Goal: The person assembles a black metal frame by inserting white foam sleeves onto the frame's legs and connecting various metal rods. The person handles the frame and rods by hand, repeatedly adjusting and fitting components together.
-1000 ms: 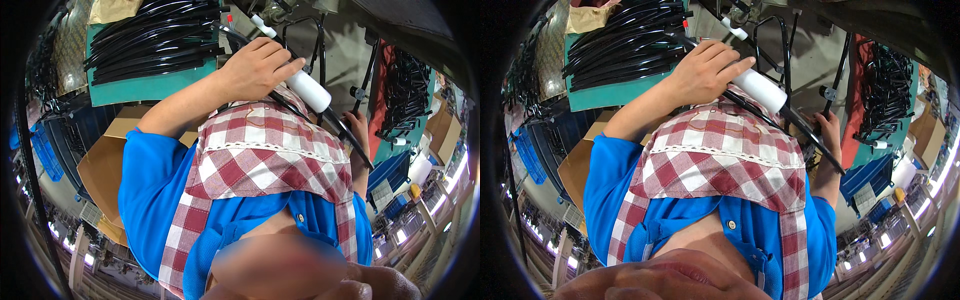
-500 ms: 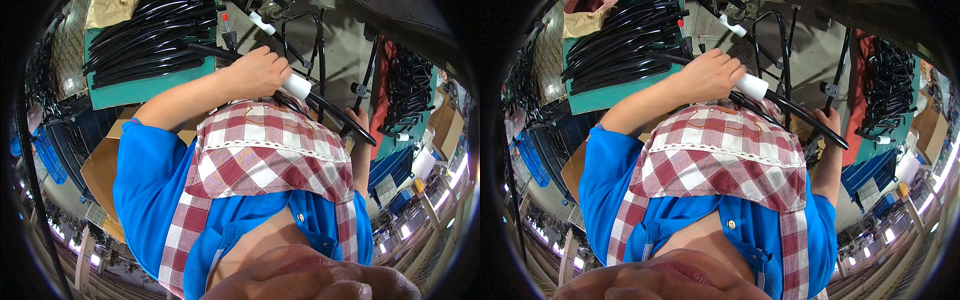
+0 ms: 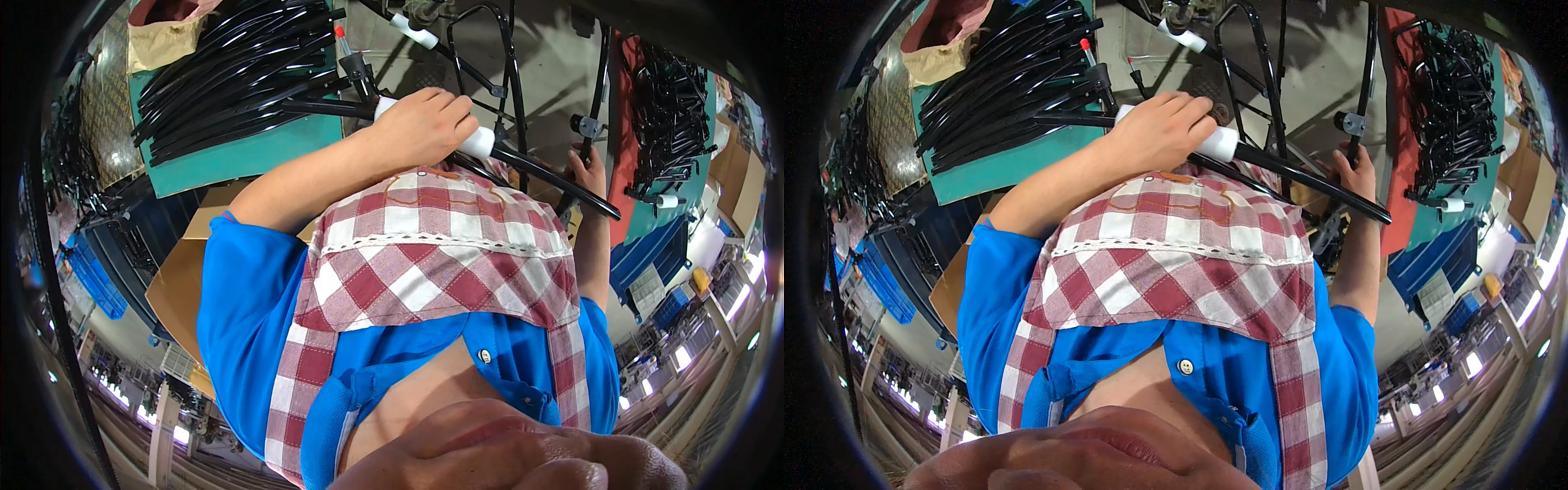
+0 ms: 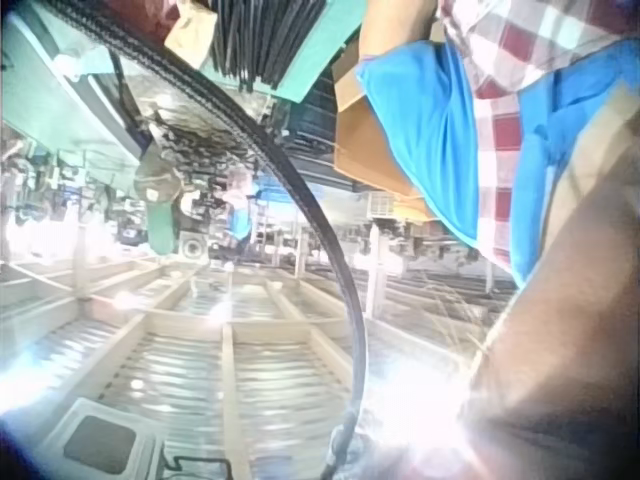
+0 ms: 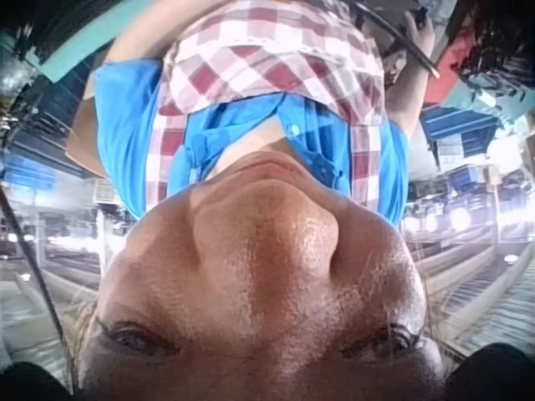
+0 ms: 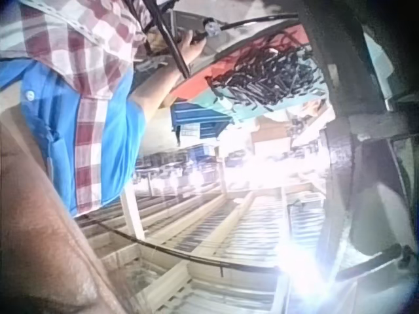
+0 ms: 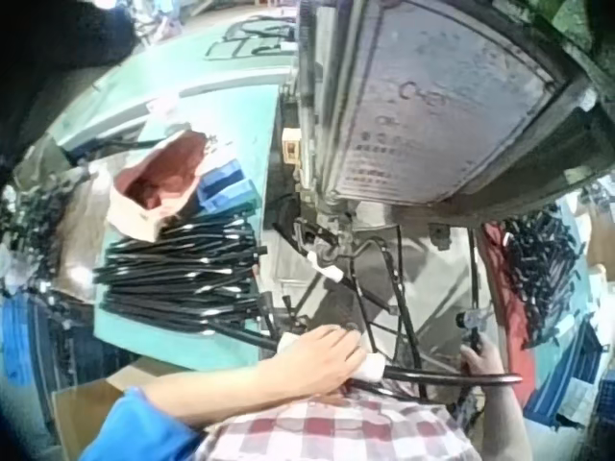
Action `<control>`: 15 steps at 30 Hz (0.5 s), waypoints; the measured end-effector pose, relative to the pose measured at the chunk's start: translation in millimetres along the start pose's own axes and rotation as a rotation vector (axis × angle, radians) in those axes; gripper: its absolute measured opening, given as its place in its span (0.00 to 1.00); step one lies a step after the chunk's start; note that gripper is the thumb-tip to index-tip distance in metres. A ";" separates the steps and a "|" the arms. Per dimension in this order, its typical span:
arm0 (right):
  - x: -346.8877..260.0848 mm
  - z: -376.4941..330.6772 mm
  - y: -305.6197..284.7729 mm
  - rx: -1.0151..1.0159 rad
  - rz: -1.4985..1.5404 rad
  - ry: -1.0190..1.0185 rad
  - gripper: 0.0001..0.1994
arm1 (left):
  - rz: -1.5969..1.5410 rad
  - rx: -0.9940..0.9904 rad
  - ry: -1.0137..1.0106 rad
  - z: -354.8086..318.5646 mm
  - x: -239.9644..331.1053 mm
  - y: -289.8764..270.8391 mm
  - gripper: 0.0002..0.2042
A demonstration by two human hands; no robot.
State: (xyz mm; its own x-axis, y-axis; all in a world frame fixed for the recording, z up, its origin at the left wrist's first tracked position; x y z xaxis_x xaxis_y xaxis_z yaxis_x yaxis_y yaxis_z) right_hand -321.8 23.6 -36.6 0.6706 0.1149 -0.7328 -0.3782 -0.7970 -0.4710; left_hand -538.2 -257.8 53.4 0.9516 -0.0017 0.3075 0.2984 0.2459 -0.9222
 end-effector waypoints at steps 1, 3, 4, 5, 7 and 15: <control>3.1 -0.3 -2.1 0.005 -0.002 0.013 0.15 | -0.036 -0.069 -0.052 0.1 -2.3 2.7 0.19; 5.7 -1.4 -2.8 0.008 -0.003 0.037 0.15 | -0.101 -0.213 -0.160 -3.6 -8.1 0.6 0.21; 3.0 -2.5 -1.5 0.009 0.008 0.029 0.15 | -0.123 -0.207 -0.144 -4.1 -10.3 -7.4 0.26; -1.1 -3.7 0.0 0.009 0.018 0.022 0.16 | -0.074 -0.188 -0.135 -4.1 -14.2 -18.1 0.25; -2.4 -4.7 -0.7 0.007 0.000 0.020 0.16 | 0.021 -0.146 -0.113 -4.2 -21.5 -38.3 0.23; -22.6 -17.0 1.6 0.001 0.084 -0.054 0.28 | 0.208 0.018 -0.216 -22.9 -81.4 -84.0 0.26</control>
Point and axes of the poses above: each hand's wrist, its own z-axis towards the middle knuckle, its own y-axis out of the palm, x = y × z, the point moved 8 cm from there along z, towards the middle knuckle, and after that the axes turned 1 degree about -x, right-handed, at the moved point
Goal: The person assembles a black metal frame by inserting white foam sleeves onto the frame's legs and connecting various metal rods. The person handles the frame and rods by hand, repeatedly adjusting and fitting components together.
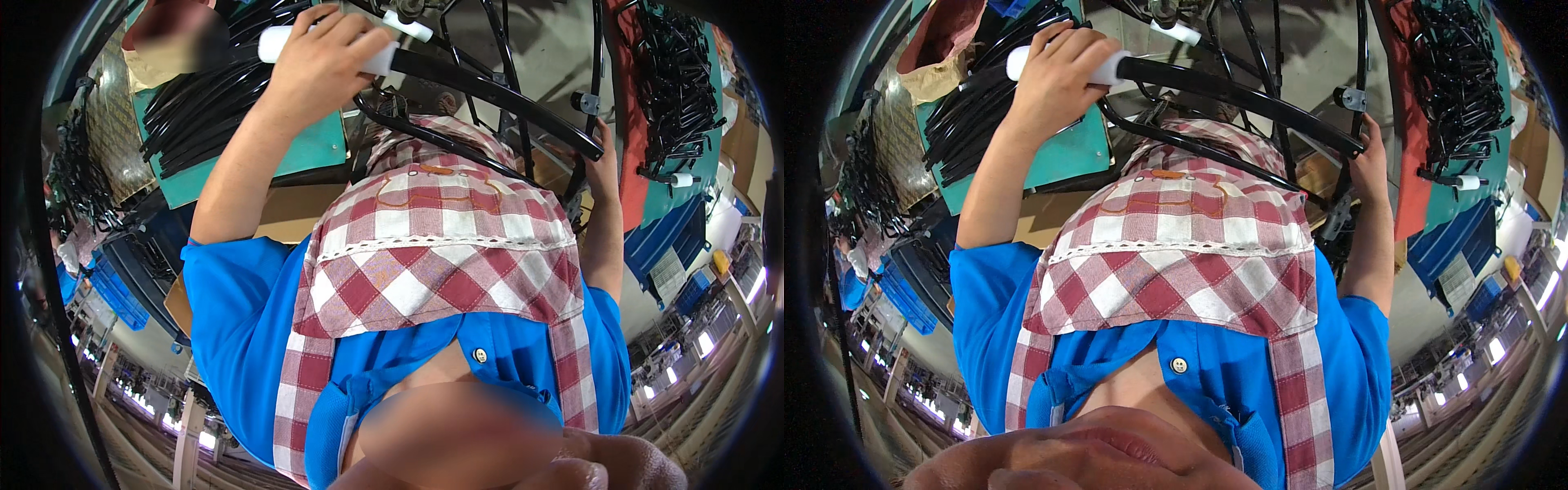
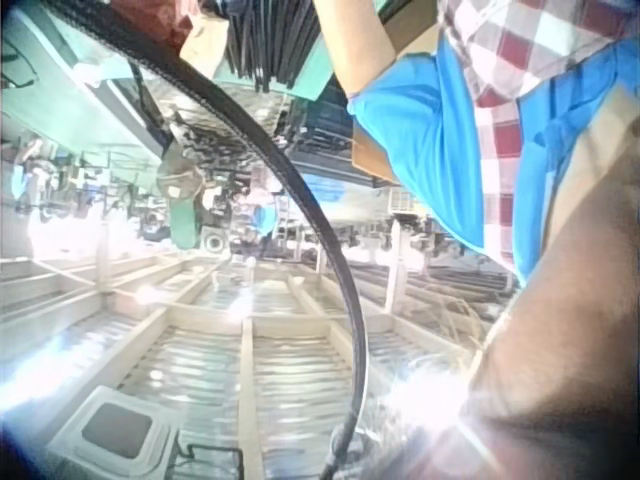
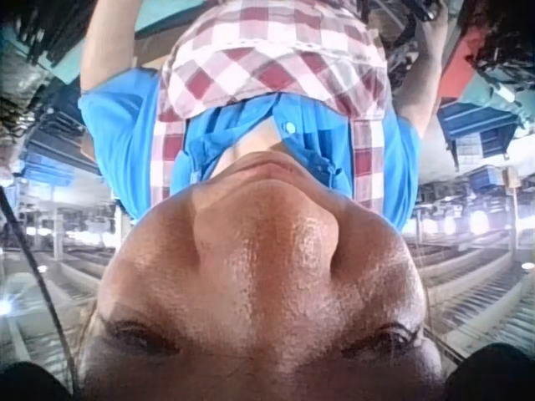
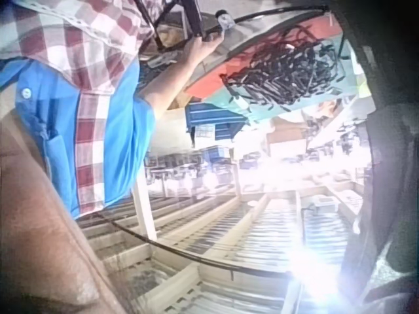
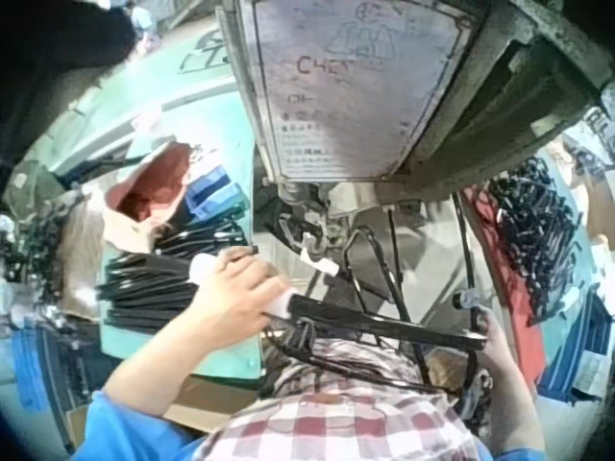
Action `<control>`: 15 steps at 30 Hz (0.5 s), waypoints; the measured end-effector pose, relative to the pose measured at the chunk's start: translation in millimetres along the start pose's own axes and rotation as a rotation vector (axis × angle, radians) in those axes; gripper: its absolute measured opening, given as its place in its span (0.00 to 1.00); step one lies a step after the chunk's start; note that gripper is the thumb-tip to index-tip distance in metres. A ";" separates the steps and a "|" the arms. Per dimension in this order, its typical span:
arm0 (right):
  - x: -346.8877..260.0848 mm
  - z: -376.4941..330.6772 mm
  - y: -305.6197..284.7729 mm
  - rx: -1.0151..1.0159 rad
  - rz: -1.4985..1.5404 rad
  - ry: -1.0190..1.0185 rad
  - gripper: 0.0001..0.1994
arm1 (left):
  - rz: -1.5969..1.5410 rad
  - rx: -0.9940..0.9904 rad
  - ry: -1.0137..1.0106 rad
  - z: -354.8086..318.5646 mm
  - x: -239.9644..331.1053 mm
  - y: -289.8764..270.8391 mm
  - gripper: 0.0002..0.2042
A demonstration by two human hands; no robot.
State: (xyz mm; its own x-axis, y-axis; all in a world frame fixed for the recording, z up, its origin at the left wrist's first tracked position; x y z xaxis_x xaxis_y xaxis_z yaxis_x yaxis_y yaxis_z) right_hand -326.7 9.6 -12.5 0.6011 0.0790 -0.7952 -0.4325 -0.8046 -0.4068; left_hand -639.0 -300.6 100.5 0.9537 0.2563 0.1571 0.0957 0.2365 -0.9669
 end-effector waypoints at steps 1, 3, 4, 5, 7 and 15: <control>-2.7 -1.9 -1.2 0.016 -0.007 0.004 0.29 | -0.021 0.004 0.017 -0.1 -4.8 0.2 0.26; -27.3 -12.9 2.2 0.078 0.048 -0.052 0.27 | -0.043 -0.039 0.029 1.6 -6.0 2.0 0.27; -23.9 -13.7 3.7 0.047 0.159 -0.041 0.26 | -0.043 -0.085 0.024 3.0 -3.9 3.1 0.27; -18.9 -13.9 3.2 0.016 0.271 -0.031 0.25 | -0.042 -0.131 0.020 4.8 -2.0 5.8 0.27; -8.1 -12.2 1.3 -0.133 0.360 -0.055 0.30 | -0.028 -0.114 0.054 8.5 5.8 11.4 0.27; -15.5 -27.8 -2.9 -0.088 0.104 -0.184 0.21 | 0.022 -0.155 0.177 47.7 45.7 37.0 0.28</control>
Point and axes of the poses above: each hand's wrist, its own z-axis towards the middle knuckle, its own y-axis out of the palm, x = y × z, the point moved 8 cm from there along z, towards the middle knuckle, and after that the axes turned 1 degree about -x, right-handed, at the moved point
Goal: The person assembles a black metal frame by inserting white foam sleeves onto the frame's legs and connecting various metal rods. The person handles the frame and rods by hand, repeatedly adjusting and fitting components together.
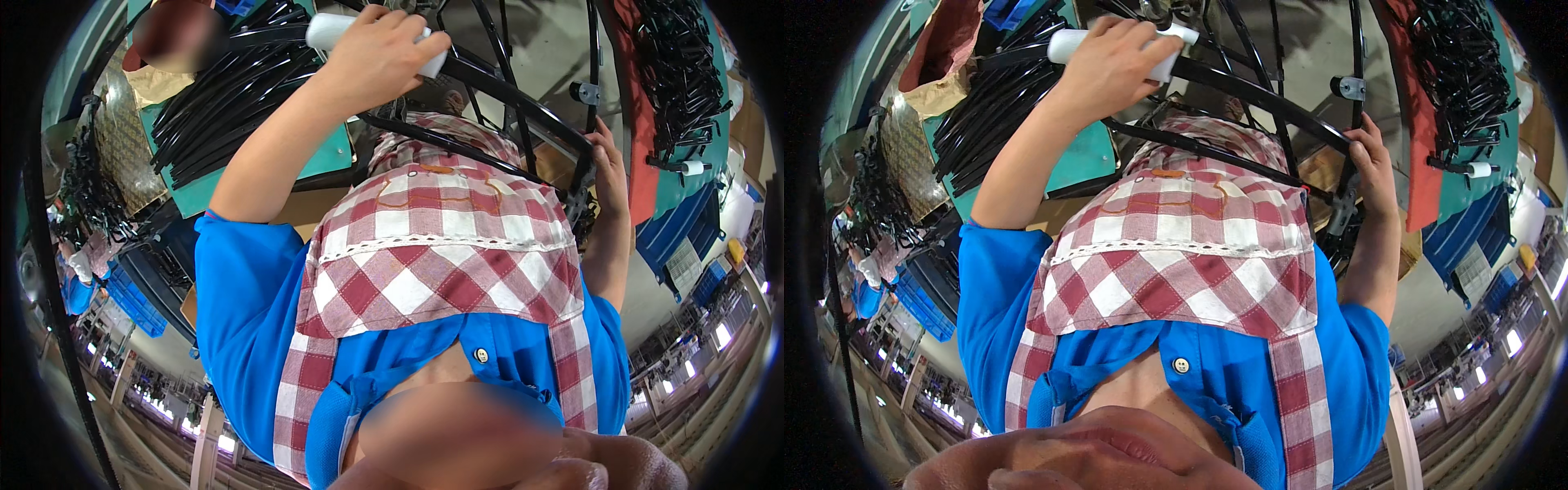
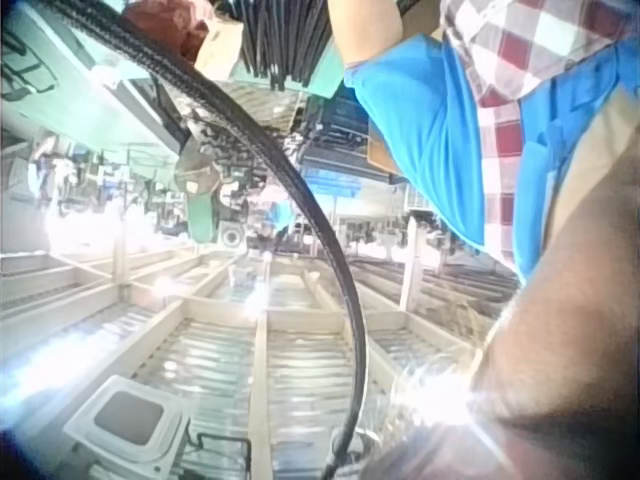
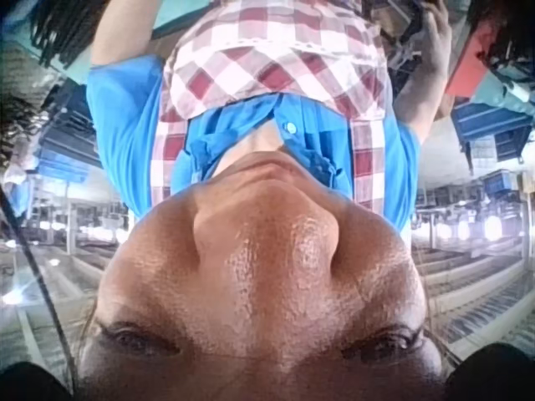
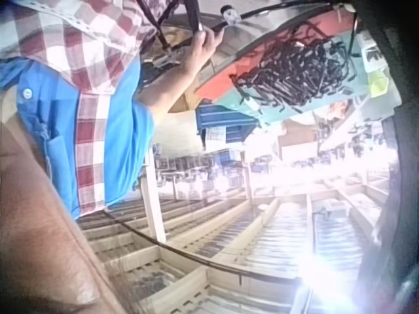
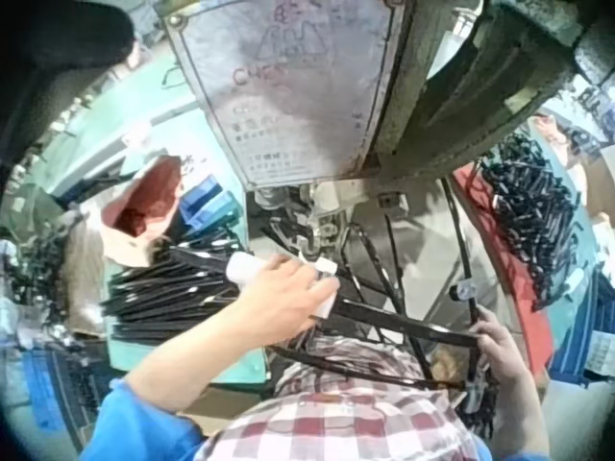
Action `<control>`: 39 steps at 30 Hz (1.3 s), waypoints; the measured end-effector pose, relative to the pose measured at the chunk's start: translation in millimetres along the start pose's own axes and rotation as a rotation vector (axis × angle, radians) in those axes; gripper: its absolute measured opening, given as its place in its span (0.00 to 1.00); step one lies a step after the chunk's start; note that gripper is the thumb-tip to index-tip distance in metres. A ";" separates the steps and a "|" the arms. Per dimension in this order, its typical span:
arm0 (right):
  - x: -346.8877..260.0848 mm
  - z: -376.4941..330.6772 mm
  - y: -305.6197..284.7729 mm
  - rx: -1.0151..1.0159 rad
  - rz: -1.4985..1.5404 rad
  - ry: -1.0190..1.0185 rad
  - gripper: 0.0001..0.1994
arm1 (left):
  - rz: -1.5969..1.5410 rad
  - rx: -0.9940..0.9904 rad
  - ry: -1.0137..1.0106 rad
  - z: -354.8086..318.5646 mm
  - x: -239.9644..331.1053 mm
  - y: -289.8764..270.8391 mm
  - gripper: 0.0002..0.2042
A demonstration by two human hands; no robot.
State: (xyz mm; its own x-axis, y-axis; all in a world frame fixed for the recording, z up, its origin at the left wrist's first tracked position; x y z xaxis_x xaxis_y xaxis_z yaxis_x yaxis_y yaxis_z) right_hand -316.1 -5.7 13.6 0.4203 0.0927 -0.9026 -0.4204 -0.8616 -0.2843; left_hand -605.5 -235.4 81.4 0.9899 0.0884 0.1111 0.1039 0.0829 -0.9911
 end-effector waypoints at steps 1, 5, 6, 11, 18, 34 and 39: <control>0.4 0.9 2.0 0.000 -0.035 0.042 0.20 | 0.001 -0.023 0.022 4.2 3.2 2.7 0.28; -4.1 3.3 9.8 -0.015 -0.160 0.101 0.15 | 0.002 0.100 0.101 9.7 19.9 19.5 0.27; -5.1 2.5 11.8 -0.031 -0.227 0.066 0.15 | 0.005 0.045 0.089 19.8 29.4 21.8 0.21; -40.9 -0.4 33.6 -0.069 -0.707 0.058 0.15 | -0.010 0.222 0.113 38.3 42.3 13.7 0.10; -36.9 3.9 27.8 -0.060 -0.775 0.010 0.14 | -0.118 0.429 0.249 59.7 113.7 13.3 0.07; -34.6 -9.0 31.2 -0.011 -0.789 -0.083 0.15 | 0.100 0.062 0.020 0.4 -12.3 18.1 0.15; -43.0 -7.7 37.4 0.003 -0.914 -0.094 0.19 | -0.153 0.210 0.174 25.0 78.8 35.2 0.08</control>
Point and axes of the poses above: each hand's wrist, its own z-axis towards the middle knuckle, its own y-axis out of the palm, x = y × z, the point moved 8 cm from there along z, towards the middle knuckle, and after that the axes turned 1 degree about -x, right-handed, at the moved point
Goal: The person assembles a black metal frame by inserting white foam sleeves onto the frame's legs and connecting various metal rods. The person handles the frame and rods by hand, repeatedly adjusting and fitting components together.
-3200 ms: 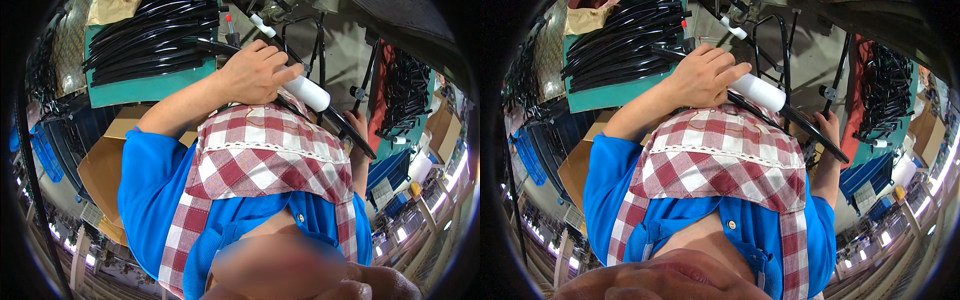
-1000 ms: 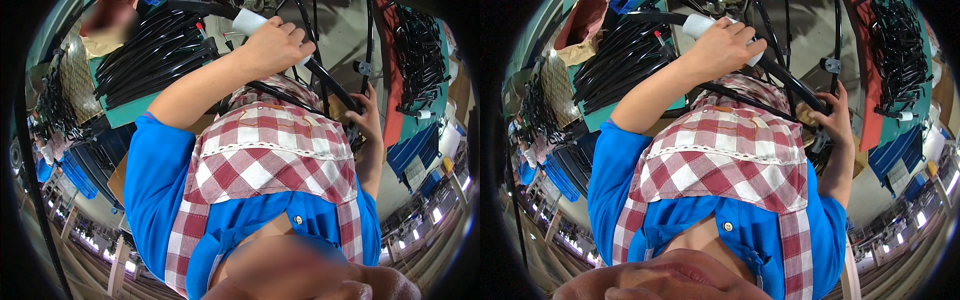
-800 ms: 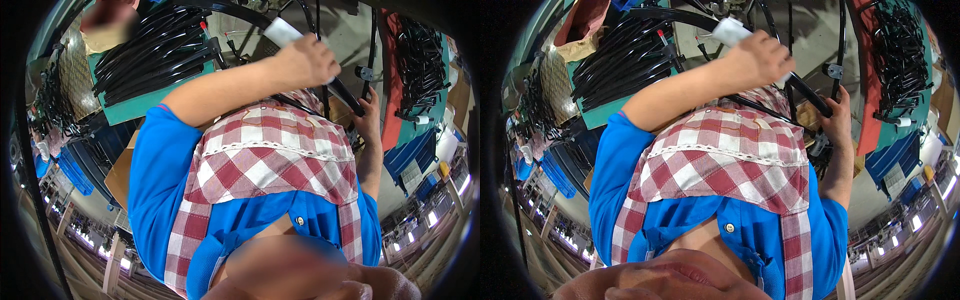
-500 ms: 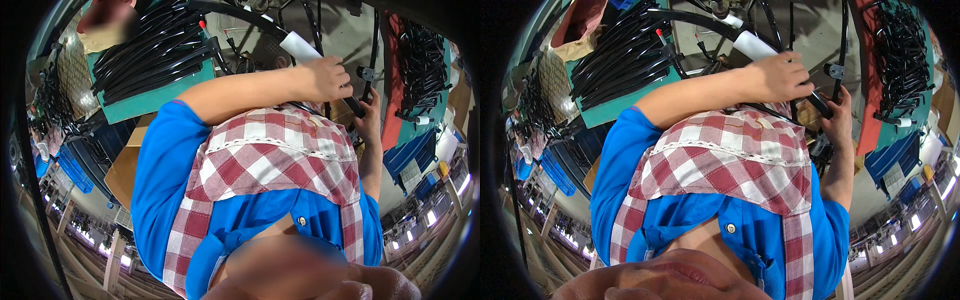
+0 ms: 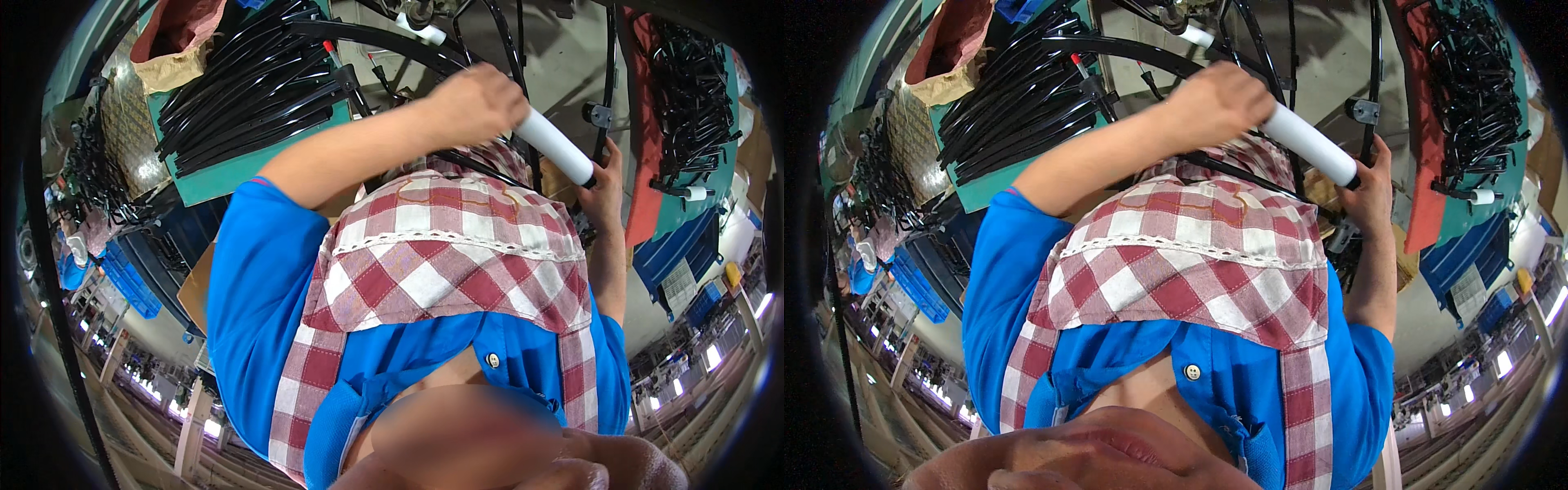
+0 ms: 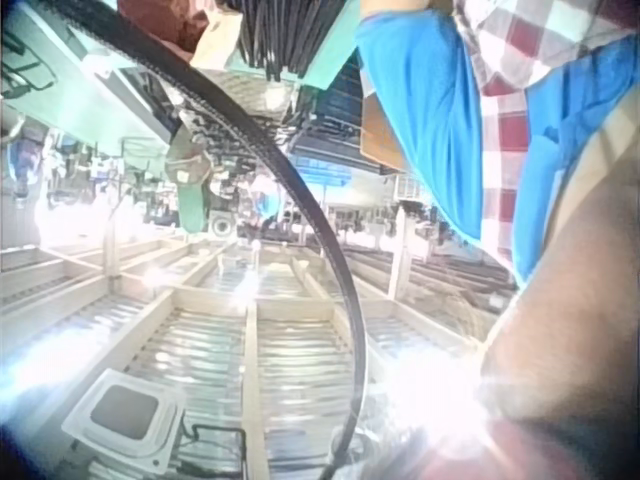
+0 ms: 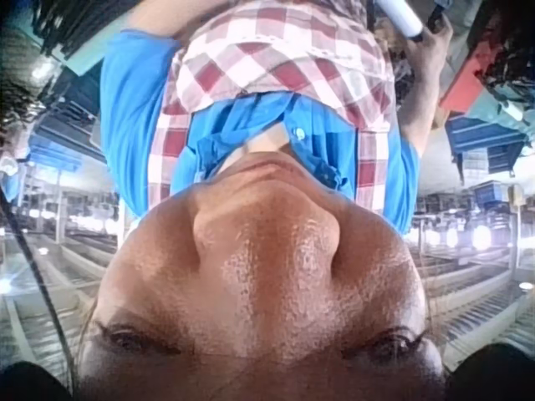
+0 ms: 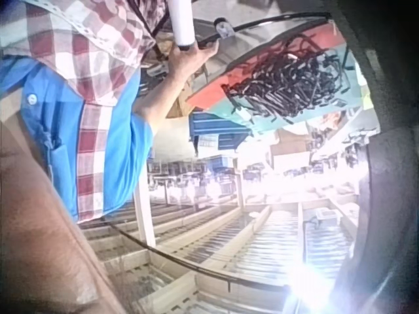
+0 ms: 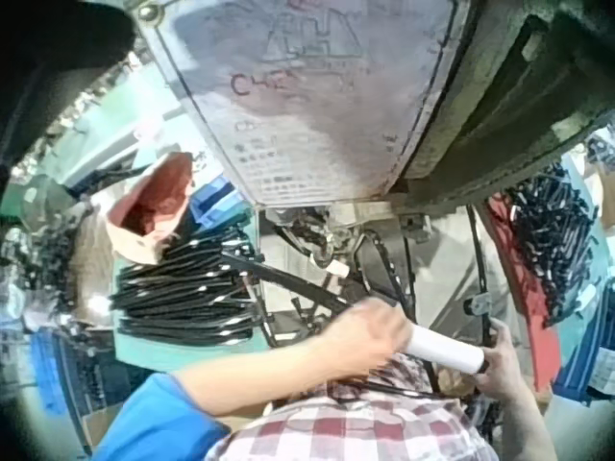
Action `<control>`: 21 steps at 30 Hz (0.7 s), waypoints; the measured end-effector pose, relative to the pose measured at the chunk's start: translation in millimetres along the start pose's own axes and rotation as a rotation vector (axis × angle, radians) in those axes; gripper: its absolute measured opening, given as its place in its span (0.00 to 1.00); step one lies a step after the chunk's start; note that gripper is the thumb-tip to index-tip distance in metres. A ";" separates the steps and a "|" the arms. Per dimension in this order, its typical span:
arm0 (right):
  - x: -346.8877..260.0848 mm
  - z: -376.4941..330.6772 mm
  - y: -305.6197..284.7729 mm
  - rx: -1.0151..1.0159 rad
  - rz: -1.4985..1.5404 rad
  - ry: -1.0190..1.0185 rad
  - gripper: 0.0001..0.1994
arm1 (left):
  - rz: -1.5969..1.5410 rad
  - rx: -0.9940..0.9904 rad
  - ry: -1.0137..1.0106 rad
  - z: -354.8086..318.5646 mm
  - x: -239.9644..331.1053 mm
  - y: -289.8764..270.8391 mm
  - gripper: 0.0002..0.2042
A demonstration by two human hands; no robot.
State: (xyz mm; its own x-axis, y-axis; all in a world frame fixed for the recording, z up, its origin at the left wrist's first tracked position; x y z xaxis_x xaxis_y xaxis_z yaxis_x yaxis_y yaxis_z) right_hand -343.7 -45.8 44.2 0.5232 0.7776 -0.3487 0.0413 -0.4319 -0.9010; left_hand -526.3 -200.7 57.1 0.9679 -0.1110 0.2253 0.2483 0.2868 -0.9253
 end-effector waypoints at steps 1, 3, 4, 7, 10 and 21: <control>2.3 -0.2 0.7 -0.009 0.034 0.012 0.21 | 0.022 0.073 -0.021 4.5 10.0 0.4 0.08; 1.8 -2.0 3.2 0.003 0.063 -0.004 0.21 | 0.005 0.139 -0.041 2.5 13.1 2.2 0.09; 1.6 -3.0 4.3 0.008 0.077 -0.013 0.22 | -0.035 0.132 -0.039 -1.3 9.0 4.7 0.10; 4.7 -3.0 4.5 -0.034 -0.020 0.040 0.23 | -0.121 -0.153 -0.110 -18.9 -18.2 8.6 0.10; -3.5 1.5 -2.0 -0.048 -0.040 -0.019 0.24 | -0.378 -0.532 -0.355 -50.8 -58.5 18.3 0.16; 4.7 2.4 -0.2 -0.075 -0.104 -0.124 0.16 | -0.637 -0.575 -0.426 -70.5 -74.4 13.4 0.15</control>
State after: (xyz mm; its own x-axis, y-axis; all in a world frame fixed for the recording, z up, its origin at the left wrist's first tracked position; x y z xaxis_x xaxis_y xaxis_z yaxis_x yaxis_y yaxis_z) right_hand -343.3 -40.9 42.2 0.4037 0.8682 -0.2885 0.1552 -0.3757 -0.9136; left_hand -597.6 -255.7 6.4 0.6184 0.3030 0.7251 0.7858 -0.2315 -0.5735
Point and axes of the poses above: each hand's wrist, its own z-axis towards the middle knuckle, its own y-axis out of the palm, x = y × z, the point moved 8 cm from there along z, towards the middle knuckle, and after that the axes turned 1 degree about -x, right-handed, at the moved point
